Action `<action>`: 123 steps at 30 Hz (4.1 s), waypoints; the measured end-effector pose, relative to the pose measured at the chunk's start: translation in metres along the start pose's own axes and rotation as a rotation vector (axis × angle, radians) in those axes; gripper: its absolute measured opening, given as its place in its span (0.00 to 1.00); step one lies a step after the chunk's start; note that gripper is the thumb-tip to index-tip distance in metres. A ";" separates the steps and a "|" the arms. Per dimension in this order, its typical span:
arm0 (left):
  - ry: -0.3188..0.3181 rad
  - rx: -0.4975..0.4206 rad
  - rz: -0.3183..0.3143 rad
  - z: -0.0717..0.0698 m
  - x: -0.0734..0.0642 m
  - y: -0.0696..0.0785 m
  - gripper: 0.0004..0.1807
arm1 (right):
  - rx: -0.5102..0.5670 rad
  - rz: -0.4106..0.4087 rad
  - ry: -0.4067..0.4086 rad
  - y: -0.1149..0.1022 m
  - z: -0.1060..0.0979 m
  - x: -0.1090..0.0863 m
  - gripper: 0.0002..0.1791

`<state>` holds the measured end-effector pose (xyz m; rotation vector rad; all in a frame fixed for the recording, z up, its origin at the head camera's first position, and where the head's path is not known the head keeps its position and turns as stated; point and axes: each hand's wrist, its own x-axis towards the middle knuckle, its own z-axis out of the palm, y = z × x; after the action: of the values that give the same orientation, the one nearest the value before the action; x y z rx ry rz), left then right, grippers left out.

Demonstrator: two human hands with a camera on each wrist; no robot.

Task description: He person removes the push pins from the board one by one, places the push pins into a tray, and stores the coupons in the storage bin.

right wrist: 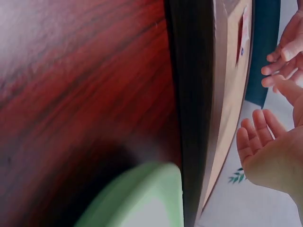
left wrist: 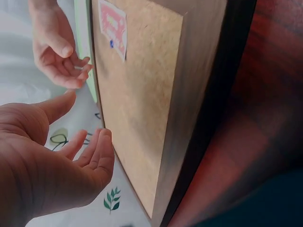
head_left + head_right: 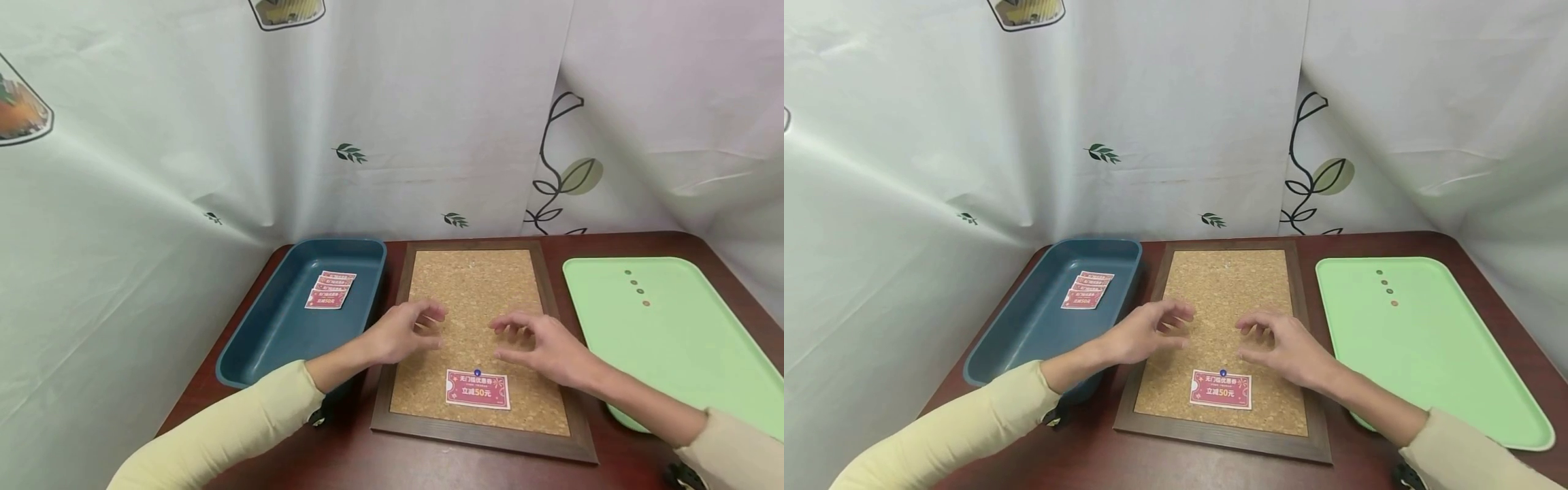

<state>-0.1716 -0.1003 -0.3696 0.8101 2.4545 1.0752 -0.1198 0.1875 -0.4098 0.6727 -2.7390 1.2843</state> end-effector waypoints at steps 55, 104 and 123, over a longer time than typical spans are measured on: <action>-0.178 0.337 0.008 0.041 0.000 -0.001 0.11 | -0.068 -0.070 -0.204 -0.008 0.035 0.009 0.12; -0.211 0.277 0.007 0.038 0.004 -0.003 0.11 | -0.069 -0.082 -0.179 -0.008 0.037 0.013 0.12; -0.200 0.256 0.005 0.039 0.003 -0.003 0.10 | -0.133 -0.194 -0.184 0.001 0.036 0.016 0.12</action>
<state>-0.1555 -0.0782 -0.3972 0.9494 2.4474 0.6520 -0.1296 0.1554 -0.4311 1.0612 -2.7809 1.0379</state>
